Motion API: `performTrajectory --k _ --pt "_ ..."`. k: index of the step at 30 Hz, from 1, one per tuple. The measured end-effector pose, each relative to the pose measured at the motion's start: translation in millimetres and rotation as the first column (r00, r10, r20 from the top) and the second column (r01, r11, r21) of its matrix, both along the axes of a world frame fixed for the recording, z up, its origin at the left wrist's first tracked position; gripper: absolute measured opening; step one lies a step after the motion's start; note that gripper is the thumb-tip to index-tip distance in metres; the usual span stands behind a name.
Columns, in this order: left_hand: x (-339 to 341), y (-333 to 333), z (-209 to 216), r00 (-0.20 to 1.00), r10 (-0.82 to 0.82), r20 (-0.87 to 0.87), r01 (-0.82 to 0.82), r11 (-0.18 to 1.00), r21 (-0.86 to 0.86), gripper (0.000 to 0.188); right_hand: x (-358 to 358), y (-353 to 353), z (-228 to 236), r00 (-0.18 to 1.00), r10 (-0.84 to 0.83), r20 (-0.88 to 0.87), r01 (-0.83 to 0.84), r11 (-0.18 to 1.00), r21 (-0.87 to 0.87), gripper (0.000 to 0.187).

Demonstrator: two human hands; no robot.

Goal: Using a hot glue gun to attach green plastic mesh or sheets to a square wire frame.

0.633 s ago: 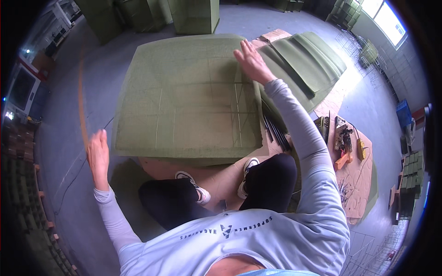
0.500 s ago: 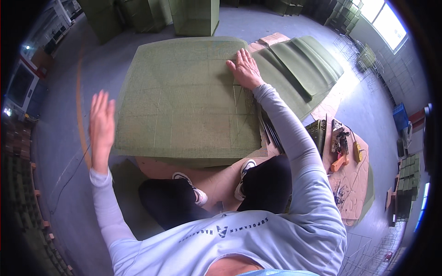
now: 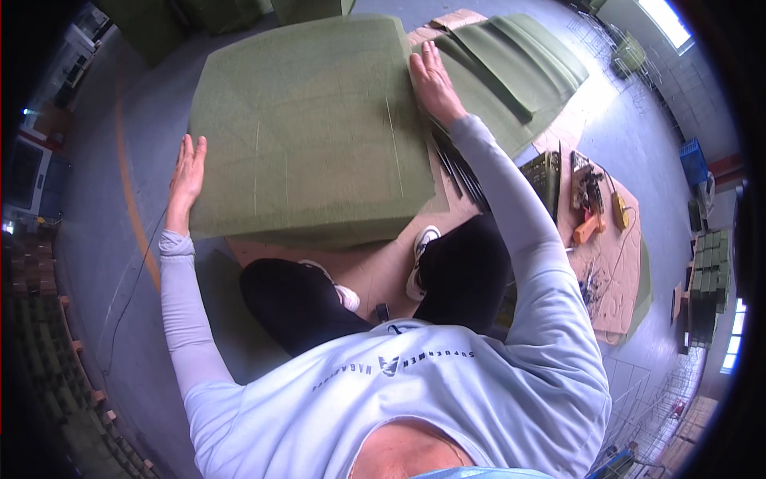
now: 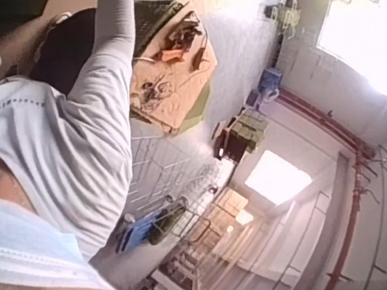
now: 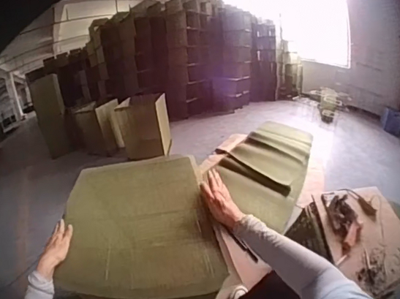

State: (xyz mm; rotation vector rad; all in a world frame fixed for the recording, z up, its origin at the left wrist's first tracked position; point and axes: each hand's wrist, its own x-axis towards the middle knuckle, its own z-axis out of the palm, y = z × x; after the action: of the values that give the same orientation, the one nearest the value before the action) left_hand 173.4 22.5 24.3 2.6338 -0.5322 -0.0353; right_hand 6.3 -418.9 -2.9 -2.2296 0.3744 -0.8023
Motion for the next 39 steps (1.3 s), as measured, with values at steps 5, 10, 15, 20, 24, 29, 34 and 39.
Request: performTrajectory --k 5,10,15,20,24,29,34,39 --pt "-10 22 -11 0.997 0.036 0.064 -0.038 0.998 0.040 0.094 -100 62 2 0.959 0.275 -0.070 -0.279 0.958 -0.064 0.067" --pt "-10 27 -11 0.999 0.039 -0.001 -0.039 0.999 -0.015 0.093 -113 78 -5 0.941 0.335 0.055 -0.337 0.899 0.281 0.065" --pt "-33 14 3 0.923 0.070 0.379 -0.172 0.955 0.241 0.083 -206 -3 -18 0.920 0.020 0.392 -0.241 0.817 0.523 0.061" --pt "-104 -18 19 0.884 -0.215 0.415 0.192 0.976 0.098 0.078 -373 -124 -76 0.707 -0.692 0.146 0.680 0.722 0.130 0.035" --pt "-166 -54 19 0.804 -0.446 0.394 0.473 0.880 0.032 0.080 -472 -178 -157 0.331 -0.915 -0.231 0.938 0.345 -0.022 0.041" --pt "-186 -62 20 0.806 -0.470 0.360 0.432 0.883 0.184 0.085 -481 -219 -212 0.348 -0.931 -0.110 0.914 0.363 -0.181 0.047" --pt "-174 -45 19 0.851 -0.399 0.343 0.343 0.915 0.212 0.085 -489 -265 -223 0.137 -0.897 -0.421 0.907 0.284 -0.311 0.089" --pt "-171 -44 13 0.860 -0.384 0.335 0.315 0.918 0.242 0.078 -511 -320 -245 0.157 -0.655 -0.739 0.638 0.638 -0.430 0.074"
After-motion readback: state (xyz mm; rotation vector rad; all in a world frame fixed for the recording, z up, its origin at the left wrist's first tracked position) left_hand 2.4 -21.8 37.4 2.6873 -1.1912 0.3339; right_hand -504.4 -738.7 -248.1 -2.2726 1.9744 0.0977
